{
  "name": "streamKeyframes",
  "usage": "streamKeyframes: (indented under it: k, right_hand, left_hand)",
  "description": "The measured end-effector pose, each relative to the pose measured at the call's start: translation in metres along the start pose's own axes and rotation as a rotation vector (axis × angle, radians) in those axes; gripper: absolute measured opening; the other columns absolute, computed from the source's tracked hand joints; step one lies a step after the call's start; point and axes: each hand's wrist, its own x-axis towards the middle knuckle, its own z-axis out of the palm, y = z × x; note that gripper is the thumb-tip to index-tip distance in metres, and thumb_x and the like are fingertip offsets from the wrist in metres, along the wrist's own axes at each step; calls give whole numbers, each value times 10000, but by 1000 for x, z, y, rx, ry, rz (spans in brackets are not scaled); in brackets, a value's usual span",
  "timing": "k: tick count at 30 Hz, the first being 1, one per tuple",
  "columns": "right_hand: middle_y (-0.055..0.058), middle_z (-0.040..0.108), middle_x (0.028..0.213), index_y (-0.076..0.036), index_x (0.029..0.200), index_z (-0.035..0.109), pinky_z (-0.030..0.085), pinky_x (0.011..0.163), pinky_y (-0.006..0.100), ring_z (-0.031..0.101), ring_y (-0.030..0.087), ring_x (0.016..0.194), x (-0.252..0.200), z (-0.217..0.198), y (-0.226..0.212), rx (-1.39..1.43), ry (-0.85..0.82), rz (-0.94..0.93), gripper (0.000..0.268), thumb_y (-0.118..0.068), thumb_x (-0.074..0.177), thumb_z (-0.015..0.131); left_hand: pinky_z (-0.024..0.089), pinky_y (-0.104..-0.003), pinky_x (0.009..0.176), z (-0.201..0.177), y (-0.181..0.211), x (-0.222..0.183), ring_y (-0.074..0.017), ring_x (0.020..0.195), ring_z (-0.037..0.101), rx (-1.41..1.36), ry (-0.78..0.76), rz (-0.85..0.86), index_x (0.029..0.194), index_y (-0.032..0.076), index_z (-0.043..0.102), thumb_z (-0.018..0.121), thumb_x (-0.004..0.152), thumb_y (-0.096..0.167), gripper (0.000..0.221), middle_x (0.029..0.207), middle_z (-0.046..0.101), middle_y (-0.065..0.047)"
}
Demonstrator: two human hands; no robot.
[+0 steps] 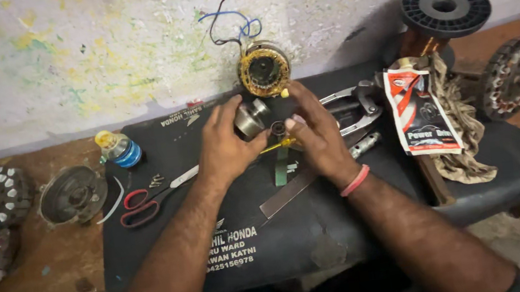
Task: The person uses a hammer to tap a cylindrical metal part, then applies grease from a tube onto the part and spreads it by hand. They wipe the part with a cloth, insert a small ring, and later handle a stator with wires, using a metal rod to adjust or clean it.
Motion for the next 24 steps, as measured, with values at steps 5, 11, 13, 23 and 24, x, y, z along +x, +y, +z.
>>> streamKeyframes:
  k: [5, 11, 13, 23, 24]
  right_hand:
    - [153, 381, 1672, -3, 1584, 387, 319, 1241, 376, 368, 264, 1538, 0, 1, 14, 130, -90, 102, 651, -143, 967, 541]
    - [233, 327, 1674, 17, 1622, 238, 262, 1259, 429, 311, 344, 1568, -4, 5, -5, -188, -147, 12, 731, -251, 1013, 540]
    - [290, 267, 1696, 46, 1629, 191, 196, 1298, 469, 242, 412, 1603, -3, 11, -12, -397, -165, -116, 749, -308, 1063, 529]
    - [348, 228, 1670, 51, 1622, 181, 186, 1284, 513, 207, 477, 1585, -4, 16, -21, -533, -203, -170, 839, -434, 1044, 546]
    - [342, 229, 1671, 35, 1622, 210, 192, 1281, 515, 211, 478, 1583, -5, 16, -21, -547, -199, -175, 818, -436, 1045, 546]
  left_hand:
    - [586, -460, 809, 3, 2, -6, -399, 982, 698, 59, -22, -36, 1286, 22, 591, 922, 687, 262, 726, 1110, 671, -208]
    - [584, -461, 849, 3, 11, -5, -403, 1025, 692, -37, 46, 30, 1291, 39, 551, 920, 710, 234, 716, 1144, 654, -201]
    - [581, -465, 860, 0, 10, -6, -411, 1041, 683, -53, 45, 46, 1303, 38, 536, 919, 708, 212, 730, 1155, 644, -203]
    - [580, -451, 870, 3, 5, -6, -387, 1023, 684, -60, 31, 0, 1301, 21, 538, 893, 679, 153, 728, 1154, 631, -201]
    - [581, -451, 875, 3, 5, -6, -383, 1025, 685, -56, 31, -11, 1302, 17, 538, 887, 674, 152, 730, 1157, 630, -201]
